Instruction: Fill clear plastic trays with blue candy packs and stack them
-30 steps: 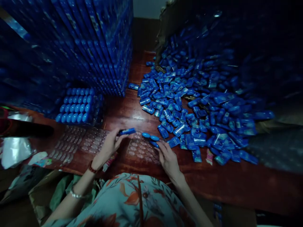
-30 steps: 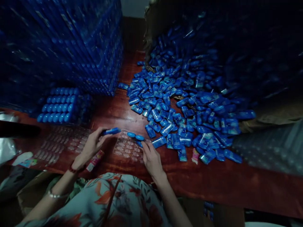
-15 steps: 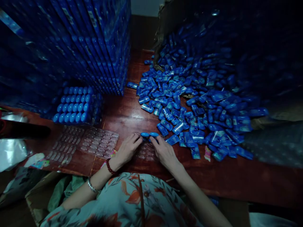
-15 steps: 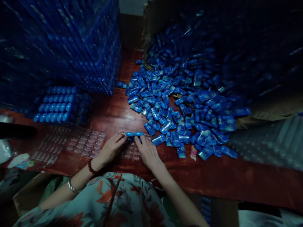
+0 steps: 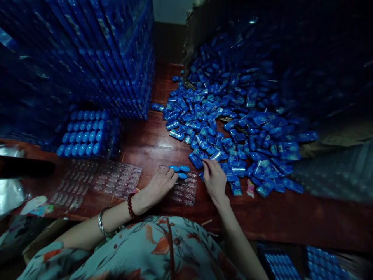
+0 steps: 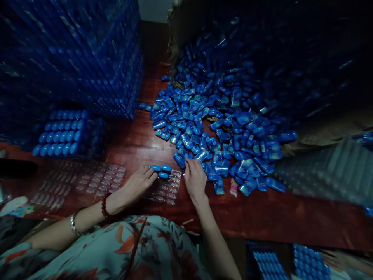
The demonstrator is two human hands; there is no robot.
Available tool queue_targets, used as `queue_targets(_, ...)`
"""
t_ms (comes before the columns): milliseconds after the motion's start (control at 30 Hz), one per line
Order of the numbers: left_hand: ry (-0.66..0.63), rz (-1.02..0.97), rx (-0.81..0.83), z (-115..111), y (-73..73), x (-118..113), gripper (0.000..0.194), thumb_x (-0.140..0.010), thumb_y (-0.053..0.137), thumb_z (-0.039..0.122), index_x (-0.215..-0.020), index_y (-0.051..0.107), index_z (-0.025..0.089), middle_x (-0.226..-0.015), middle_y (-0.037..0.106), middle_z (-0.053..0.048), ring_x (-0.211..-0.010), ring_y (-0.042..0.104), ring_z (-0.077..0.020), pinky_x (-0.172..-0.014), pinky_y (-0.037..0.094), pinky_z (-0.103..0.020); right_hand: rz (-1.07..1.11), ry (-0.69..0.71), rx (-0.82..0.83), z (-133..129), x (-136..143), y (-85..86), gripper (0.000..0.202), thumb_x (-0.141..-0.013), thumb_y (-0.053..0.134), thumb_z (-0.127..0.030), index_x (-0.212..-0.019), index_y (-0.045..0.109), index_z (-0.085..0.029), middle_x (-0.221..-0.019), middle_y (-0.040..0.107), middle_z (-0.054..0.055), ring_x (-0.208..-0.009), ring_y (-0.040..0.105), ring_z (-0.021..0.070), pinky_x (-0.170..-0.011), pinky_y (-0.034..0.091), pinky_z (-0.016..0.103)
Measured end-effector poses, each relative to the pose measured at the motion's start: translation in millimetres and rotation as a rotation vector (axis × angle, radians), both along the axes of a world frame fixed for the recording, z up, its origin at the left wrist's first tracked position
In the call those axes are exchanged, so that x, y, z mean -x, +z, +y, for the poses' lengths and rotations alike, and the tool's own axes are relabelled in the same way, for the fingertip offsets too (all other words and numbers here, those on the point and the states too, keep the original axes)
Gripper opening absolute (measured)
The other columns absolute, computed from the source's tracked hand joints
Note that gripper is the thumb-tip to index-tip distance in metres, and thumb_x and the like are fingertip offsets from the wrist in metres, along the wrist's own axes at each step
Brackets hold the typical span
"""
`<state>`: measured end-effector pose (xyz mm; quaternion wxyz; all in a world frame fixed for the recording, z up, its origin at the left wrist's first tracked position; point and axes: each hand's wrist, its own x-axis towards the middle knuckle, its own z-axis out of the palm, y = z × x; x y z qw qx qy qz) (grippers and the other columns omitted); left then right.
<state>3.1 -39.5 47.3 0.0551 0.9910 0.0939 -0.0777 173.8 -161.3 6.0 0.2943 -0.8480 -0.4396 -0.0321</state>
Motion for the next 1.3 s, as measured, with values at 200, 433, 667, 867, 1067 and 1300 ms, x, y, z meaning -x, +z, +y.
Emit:
queue_targets(200,-0.027,0.009,-0.062,-11.2,-5.7,-6.3,0.022,-0.084,0.039,0.004,-0.097,0.053,0.014,-0.099,0.060,-0.011,-0.093,0.057,-0.0221,-0.082,0.046,-0.037,-0.107,-0.012,0.344,28.3,-13.9,-1.5,0.039,-0.090,0.042,-0.039,-0.118,0.053,-0.014,-0.107,0.055,0.017,-0.094,0.052,0.0269,-0.072,0.045,0.037)
queue_targets(433,0.119,-0.309,0.086,5.7,-16.7,9.5,0.026,-0.089,0.040,0.013,-0.115,0.048,0.013,-0.096,0.061,-0.011,-0.088,0.058,-0.0214,-0.077,0.047,-0.033,-0.098,-0.001,0.404,21.0,-17.9,-4.4,0.031,-0.093,0.036,-0.033,-0.102,0.058,-0.012,-0.090,0.061,0.016,-0.090,0.054,0.0269,-0.072,0.043,0.035)
queue_targets(667,0.166,-0.431,0.154,25.0,16.3,-38.1,0.027,-0.094,0.036,0.031,-0.087,0.057,0.015,-0.087,0.061,-0.009,-0.084,0.056,-0.0204,-0.076,0.045,-0.032,0.255,-0.289,0.133,-10.9,-15.2,-2.1,0.044,-0.087,0.041,-0.051,-0.110,0.051,-0.015,-0.076,0.062,0.008,-0.067,0.058,0.0225,-0.060,0.041,0.031)
queue_targets(867,0.161,0.133,0.226,32.7,11.5,-134.4,0.044,-0.074,0.066,0.046,-0.093,0.059,0.007,-0.094,0.063,-0.019,-0.090,0.061,-0.0309,-0.074,0.048,-0.036,0.480,-0.268,-0.114,-24.9,-14.7,7.5,0.040,-0.083,0.048,-0.047,-0.108,0.053,-0.016,-0.093,0.063,0.009,-0.077,0.058,0.0197,-0.064,0.045,0.031)
queue_targets(1067,-0.020,0.099,0.286,42.4,-15.7,-141.1,0.051,-0.067,0.074,0.038,-0.107,0.055,0.014,-0.108,0.061,-0.014,-0.092,0.061,-0.0266,-0.076,0.046,-0.031,0.780,-0.016,-0.121,-55.2,4.8,11.9,0.035,-0.077,0.060,-0.043,-0.103,0.061,-0.019,-0.094,0.063,0.006,-0.085,0.059,0.0185,-0.064,0.049,0.027)
queue_targets(1300,-0.086,-0.032,0.399,55.3,-31.5,-139.6,0.051,-0.074,0.065,0.049,-0.110,0.049,0.016,-0.088,0.064,-0.007,-0.078,0.062,-0.0218,-0.064,0.043,-0.025,0.599,0.027,-0.158,-31.1,40.2,13.7,0.022,-0.080,0.059,-0.037,-0.095,0.061,-0.021,-0.082,0.066,0.001,-0.060,0.058,0.0117,-0.058,0.050,0.024)
